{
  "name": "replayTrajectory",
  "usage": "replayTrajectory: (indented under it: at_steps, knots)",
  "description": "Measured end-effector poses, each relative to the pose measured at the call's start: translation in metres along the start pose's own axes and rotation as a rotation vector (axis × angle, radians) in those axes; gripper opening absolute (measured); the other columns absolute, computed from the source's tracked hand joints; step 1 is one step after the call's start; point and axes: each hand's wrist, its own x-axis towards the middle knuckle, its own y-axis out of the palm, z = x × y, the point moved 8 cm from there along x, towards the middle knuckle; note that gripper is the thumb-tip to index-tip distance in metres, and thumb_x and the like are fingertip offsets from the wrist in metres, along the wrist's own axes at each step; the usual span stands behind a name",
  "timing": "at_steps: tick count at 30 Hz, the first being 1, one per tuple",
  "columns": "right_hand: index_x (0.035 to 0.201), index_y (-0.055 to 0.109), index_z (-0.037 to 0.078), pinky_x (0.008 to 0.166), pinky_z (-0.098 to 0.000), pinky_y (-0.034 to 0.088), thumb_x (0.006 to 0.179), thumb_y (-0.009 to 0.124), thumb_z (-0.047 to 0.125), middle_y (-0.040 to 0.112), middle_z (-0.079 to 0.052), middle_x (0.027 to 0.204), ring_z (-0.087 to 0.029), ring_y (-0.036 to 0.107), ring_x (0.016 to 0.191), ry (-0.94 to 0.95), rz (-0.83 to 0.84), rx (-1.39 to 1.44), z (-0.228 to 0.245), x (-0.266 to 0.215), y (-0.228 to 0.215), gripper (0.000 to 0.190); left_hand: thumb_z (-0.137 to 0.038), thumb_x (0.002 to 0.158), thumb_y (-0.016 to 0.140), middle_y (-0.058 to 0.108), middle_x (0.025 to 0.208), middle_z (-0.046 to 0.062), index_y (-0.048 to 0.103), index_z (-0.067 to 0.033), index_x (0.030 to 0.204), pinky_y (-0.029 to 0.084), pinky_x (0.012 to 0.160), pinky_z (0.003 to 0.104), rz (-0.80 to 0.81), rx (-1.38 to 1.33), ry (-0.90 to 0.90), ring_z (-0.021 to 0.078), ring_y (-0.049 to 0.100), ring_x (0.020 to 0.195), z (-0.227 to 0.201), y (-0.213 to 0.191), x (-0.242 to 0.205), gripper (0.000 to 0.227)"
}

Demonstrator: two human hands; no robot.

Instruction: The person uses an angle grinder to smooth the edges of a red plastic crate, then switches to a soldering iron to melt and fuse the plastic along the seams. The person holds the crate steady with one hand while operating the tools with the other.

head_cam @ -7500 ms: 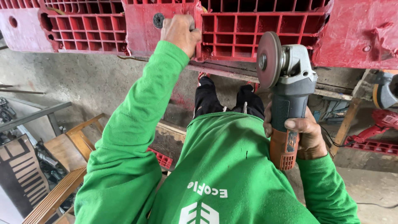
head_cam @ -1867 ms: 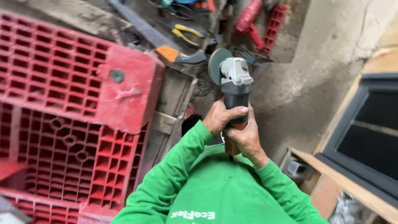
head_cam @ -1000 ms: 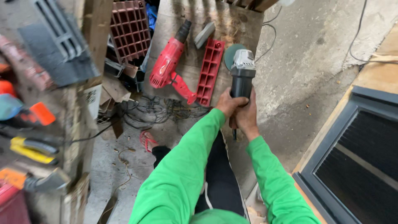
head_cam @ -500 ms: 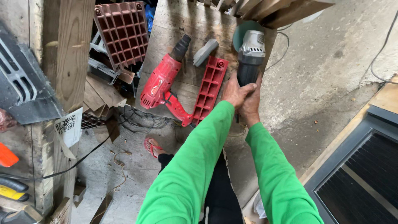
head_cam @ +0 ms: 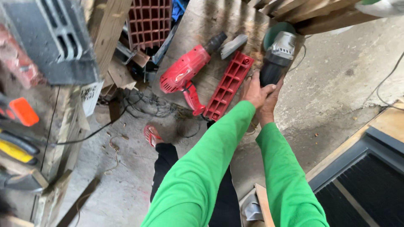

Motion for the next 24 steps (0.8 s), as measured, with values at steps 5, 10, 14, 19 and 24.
replayTrajectory:
  at_steps: [5, 10, 14, 19, 24]
  knots:
    - [0.160, 0.016, 0.006, 0.113, -0.0376, 0.044, 0.088, 0.075, 0.034, 0.044, -0.022, 0.153, -0.031, 0.052, 0.135, 0.015, -0.121, -0.622, 0.003, -0.007, -0.029, 0.098, -0.034, 0.091, 0.070, 0.063, 0.135, 0.025, 0.058, -0.0018, 0.137, 0.049, 0.106, 0.048, -0.226, -0.117, 0.185, 0.0422, 0.060, 0.126, 0.005, -0.047, -0.087, 0.058]
    - [0.159, 0.013, -0.015, 0.129, -0.0420, 0.029, 0.092, 0.089, 0.024, 0.037, -0.035, 0.162, -0.040, 0.039, 0.152, -0.188, 0.090, -0.937, 0.035, -0.021, 0.025, 0.108, -0.024, 0.092, 0.071, 0.062, 0.127, 0.023, 0.061, -0.0026, 0.130, 0.047, 0.099, 0.049, -0.333, -0.053, 0.011, 0.0431, 0.059, 0.118, 0.015, -0.115, -0.161, 0.045]
    - [0.161, 0.030, -0.009, 0.120, -0.0380, 0.043, 0.085, 0.088, 0.010, 0.055, -0.026, 0.150, -0.034, 0.057, 0.136, -0.224, 0.099, -0.848, 0.048, -0.027, 0.030, 0.098, -0.023, 0.094, 0.068, 0.062, 0.127, 0.020, 0.060, -0.0044, 0.133, 0.050, 0.099, 0.045, -0.358, -0.125, 0.044, 0.0388, 0.061, 0.116, 0.009, -0.142, -0.203, 0.044]
    - [0.154, 0.024, -0.010, 0.111, -0.0317, 0.047, 0.092, 0.090, 0.012, 0.056, -0.019, 0.142, -0.024, 0.057, 0.127, -0.083, 0.244, -0.628, 0.063, -0.021, 0.054, 0.094, -0.021, 0.094, 0.069, 0.064, 0.123, 0.015, 0.063, -0.0051, 0.128, 0.054, 0.094, 0.038, -0.533, -0.193, 0.160, 0.0282, 0.067, 0.101, -0.031, -0.236, -0.245, 0.038]
    - [0.160, 0.033, -0.013, 0.111, -0.0310, 0.046, 0.097, 0.084, 0.010, 0.056, -0.017, 0.145, -0.020, 0.057, 0.126, -0.033, 0.367, -0.677, 0.101, -0.051, 0.076, 0.084, -0.013, 0.094, 0.071, 0.063, 0.121, 0.008, 0.065, -0.0058, 0.128, 0.058, 0.084, 0.030, -0.764, -0.318, 0.203, 0.0179, 0.065, 0.095, -0.038, -0.369, -0.313, 0.035]
